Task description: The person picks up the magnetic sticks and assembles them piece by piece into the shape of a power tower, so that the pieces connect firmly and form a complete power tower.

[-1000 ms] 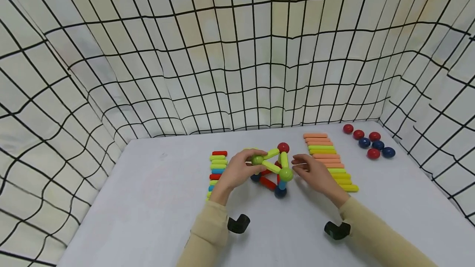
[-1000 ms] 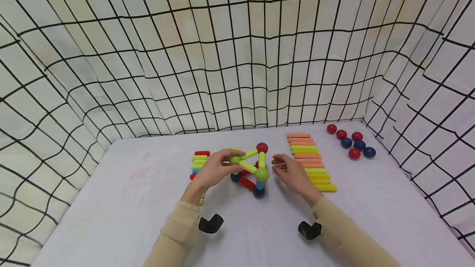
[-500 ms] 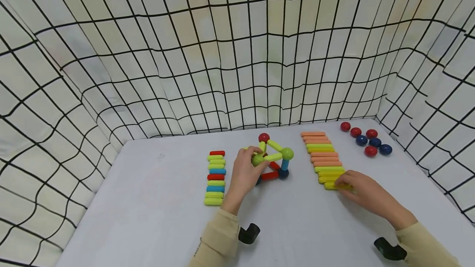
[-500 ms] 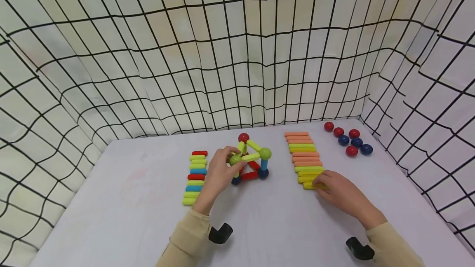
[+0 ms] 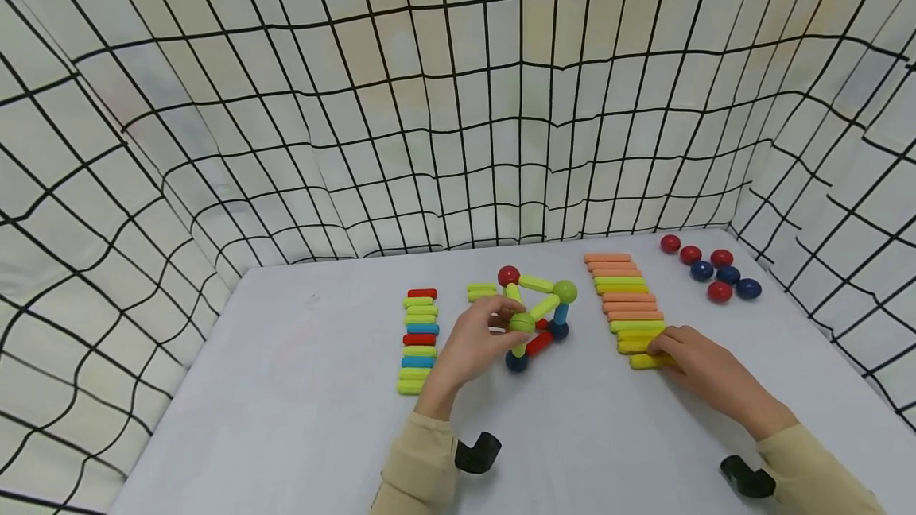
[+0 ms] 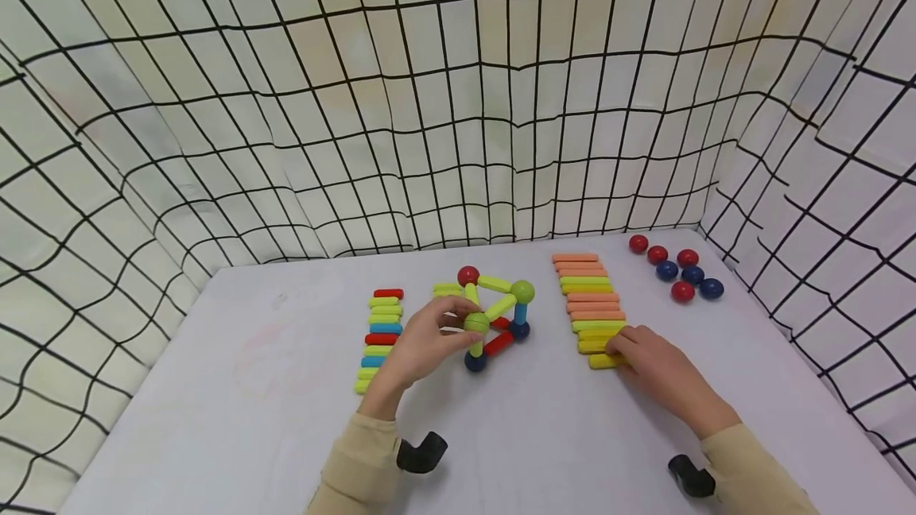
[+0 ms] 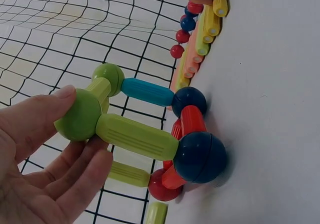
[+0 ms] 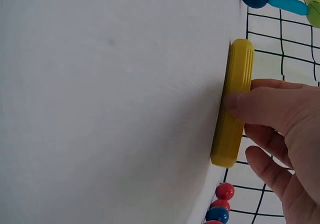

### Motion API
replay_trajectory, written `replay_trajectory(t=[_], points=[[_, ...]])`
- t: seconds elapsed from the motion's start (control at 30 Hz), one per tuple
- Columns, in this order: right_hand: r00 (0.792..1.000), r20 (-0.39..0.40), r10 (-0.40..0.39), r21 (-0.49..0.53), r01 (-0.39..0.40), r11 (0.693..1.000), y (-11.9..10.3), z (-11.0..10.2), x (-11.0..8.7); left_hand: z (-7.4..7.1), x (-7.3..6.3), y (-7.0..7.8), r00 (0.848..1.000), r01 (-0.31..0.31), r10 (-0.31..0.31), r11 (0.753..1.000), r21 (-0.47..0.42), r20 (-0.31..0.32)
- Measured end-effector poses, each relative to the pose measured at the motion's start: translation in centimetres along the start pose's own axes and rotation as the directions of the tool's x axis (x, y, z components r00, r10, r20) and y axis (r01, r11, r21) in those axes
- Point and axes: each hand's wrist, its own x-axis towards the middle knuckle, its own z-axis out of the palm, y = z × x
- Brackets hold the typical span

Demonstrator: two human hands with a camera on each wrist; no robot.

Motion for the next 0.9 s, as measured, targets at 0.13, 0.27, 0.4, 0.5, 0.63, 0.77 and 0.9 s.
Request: replay_trajectory(t=[0.13,0.27,0.4,0.5,0.63,0.77,0.9], points=[[0.999,-0.028,0.017,0.061,-0.015,0.998,-0.4,-0.1,0.4,0.1,-0.1,0.3,1.000,-0.001,0.001,1.000,0.003,-0.005],[0.989,-0.047,0.144,0.328,-0.121,0.937,-1.8,0.0,1.5,0.1,-0.1,0.3,1.000,0.002,-0.002,1.000,0.007,-0.013],[0.941,0.094,0.326,0.635,-0.309,0.708,-4.3,0.6,3.0,0.2,0.0,0.2,1.000,-0.007,0.007,1.000,0.011,-0.028],[0.887,0.234,0.398,0.763,-0.421,0.491,-6.3,1.4,4.1,0.4,0.0,0.2,0.999,-0.014,0.015,1.000,0.022,-0.034],[0.853,0.309,0.420,0.869,-0.433,0.240,-8.4,2.2,5.5,0.7,0.0,0.2,0.999,-0.020,0.021,0.999,0.040,-0.042],[0.849,0.315,0.424,0.917,-0.387,0.093,-9.8,2.9,6.8,0.8,0.0,0.1,0.998,-0.029,0.032,0.998,0.054,-0.047],[0.845,0.290,0.449,0.929,-0.361,0.079,-10.6,3.5,7.8,0.9,0.0,0.2,0.998,-0.035,0.037,0.998,0.056,-0.047]])
